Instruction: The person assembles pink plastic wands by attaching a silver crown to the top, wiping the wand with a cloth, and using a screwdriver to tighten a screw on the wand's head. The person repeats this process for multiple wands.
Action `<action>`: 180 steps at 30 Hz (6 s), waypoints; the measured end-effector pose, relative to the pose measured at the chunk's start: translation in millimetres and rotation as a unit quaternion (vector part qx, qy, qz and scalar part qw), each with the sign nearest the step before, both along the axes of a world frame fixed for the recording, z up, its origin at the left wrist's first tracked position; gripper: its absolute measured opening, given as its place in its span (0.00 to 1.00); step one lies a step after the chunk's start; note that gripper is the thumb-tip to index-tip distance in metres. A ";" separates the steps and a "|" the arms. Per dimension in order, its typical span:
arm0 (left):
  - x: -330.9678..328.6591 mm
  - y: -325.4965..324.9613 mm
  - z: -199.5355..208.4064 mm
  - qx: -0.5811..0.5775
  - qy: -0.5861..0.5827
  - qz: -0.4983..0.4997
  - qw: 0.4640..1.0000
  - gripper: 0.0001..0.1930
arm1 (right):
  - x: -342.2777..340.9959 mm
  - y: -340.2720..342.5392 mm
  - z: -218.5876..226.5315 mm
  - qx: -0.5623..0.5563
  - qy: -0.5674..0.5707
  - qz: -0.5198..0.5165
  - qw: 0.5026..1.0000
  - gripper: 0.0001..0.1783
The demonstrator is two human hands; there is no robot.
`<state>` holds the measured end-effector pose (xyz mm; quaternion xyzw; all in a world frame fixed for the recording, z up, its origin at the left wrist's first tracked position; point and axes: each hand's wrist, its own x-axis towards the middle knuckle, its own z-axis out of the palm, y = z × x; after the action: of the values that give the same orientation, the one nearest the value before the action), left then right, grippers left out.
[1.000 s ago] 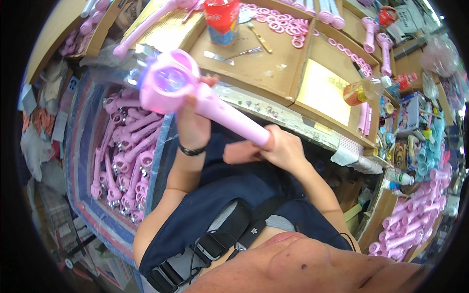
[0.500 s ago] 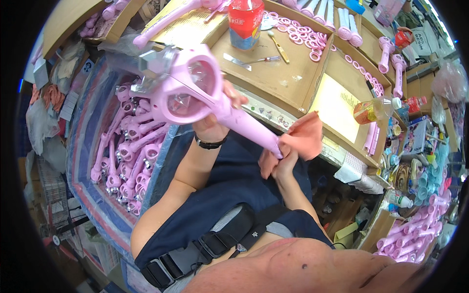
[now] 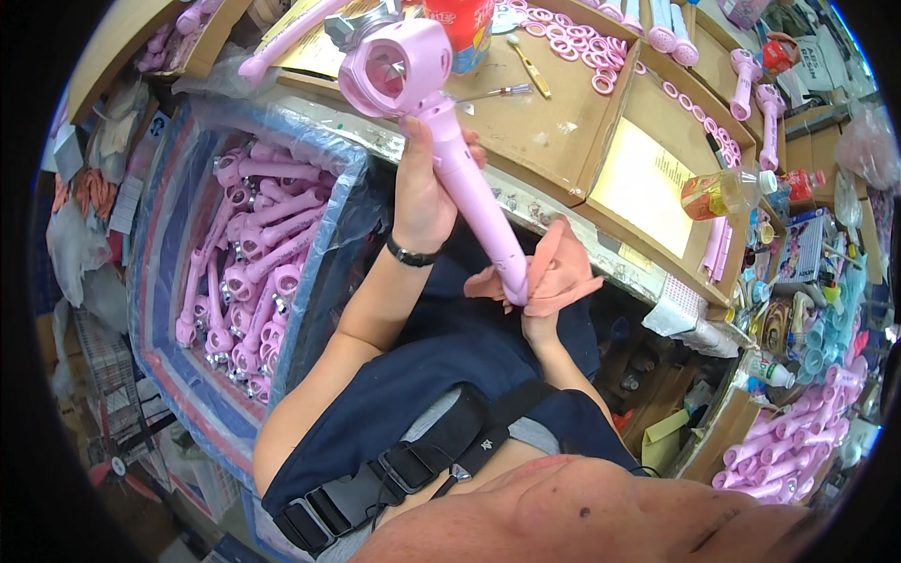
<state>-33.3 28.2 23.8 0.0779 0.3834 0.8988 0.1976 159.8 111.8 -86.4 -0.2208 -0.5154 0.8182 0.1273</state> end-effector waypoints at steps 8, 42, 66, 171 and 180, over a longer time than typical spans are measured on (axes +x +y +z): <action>-15.5 -37.9 2.8 -0.048 0.051 -0.224 0.972 0.38 | -36.3 26.3 33.2 -0.104 0.073 -0.163 0.978 0.24; 71.9 -25.2 -0.6 -0.451 0.416 -0.119 0.781 0.32 | -62.1 97.7 50.6 0.358 0.189 0.048 0.913 0.06; 75.3 -22.2 0.2 -0.443 0.397 -0.109 0.796 0.24 | -78.4 12.2 91.4 -0.061 0.214 -0.193 0.955 0.26; 15.9 -23.2 -22.9 -0.197 0.271 0.138 0.932 0.45 | -12.6 17.5 65.8 -0.376 0.012 0.343 0.861 0.33; 12.5 -28.9 -11.1 -0.111 0.216 0.070 0.968 0.37 | -12.3 14.4 58.0 -0.477 0.040 0.341 0.809 0.31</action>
<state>-20.8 -0.7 12.7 0.2207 0.5192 0.8239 0.0543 147.6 126.2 -28.4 -0.0313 -0.0971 0.9600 -0.2606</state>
